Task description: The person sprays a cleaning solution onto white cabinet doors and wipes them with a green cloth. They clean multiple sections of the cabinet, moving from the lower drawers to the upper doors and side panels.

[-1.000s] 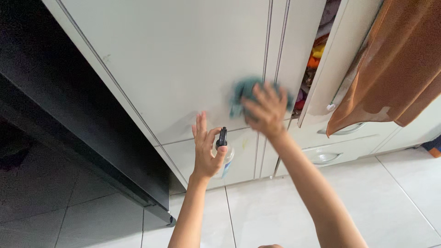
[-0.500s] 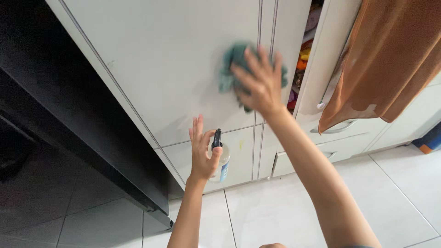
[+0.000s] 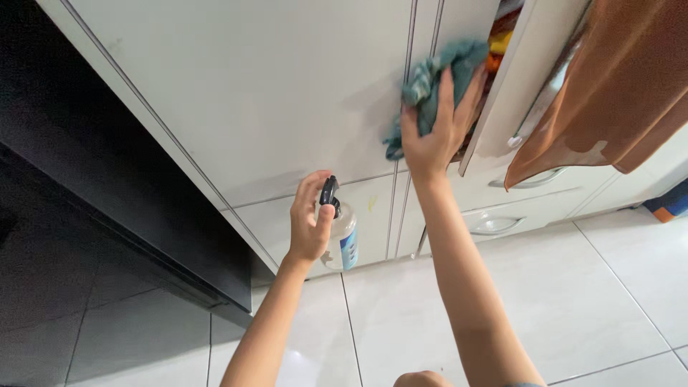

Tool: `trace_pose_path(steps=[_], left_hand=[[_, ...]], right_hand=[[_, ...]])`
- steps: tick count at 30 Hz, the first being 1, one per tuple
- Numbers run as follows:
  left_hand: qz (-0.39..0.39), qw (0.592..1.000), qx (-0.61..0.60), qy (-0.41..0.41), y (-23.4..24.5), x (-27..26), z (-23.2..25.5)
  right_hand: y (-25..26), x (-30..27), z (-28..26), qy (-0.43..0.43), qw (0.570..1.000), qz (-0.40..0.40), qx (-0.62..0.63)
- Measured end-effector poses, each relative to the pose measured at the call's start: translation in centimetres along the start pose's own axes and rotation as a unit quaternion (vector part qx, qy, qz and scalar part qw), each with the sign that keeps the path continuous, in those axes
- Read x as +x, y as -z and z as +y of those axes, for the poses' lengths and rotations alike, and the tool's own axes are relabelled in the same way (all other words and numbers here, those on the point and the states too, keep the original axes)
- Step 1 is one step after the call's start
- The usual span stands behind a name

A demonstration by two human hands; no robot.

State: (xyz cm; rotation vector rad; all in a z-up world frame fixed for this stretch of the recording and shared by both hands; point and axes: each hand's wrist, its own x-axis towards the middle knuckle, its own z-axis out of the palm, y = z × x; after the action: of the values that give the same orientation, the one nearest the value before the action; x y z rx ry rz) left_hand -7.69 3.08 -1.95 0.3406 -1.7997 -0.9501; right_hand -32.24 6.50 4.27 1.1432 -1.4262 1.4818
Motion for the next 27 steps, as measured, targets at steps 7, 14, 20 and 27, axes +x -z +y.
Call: trace_pose_path(steps=[7,14,20,27], left_hand=[[0.036,0.999,0.007,0.022,0.3,-2.8,-1.6],[0.105,0.991,-0.044,0.072,1.5,-5.9,-3.4],[0.046,0.99,-0.114,0.074,2.4,-6.9,-3.6],[-0.133,0.984,0.069,0.098,2.8,-8.9,-3.5]], right_hand=[[-0.5,-12.4,2.4,-0.031,0.998,-0.044,-0.026],[-0.4,-18.9,4.5,-0.059,0.997,-0.059,0.003],[-0.8,-19.9,4.8,-0.062,0.997,-0.051,0.008],[-0.9,-20.5,4.9,-0.062,0.998,-0.031,0.014]])
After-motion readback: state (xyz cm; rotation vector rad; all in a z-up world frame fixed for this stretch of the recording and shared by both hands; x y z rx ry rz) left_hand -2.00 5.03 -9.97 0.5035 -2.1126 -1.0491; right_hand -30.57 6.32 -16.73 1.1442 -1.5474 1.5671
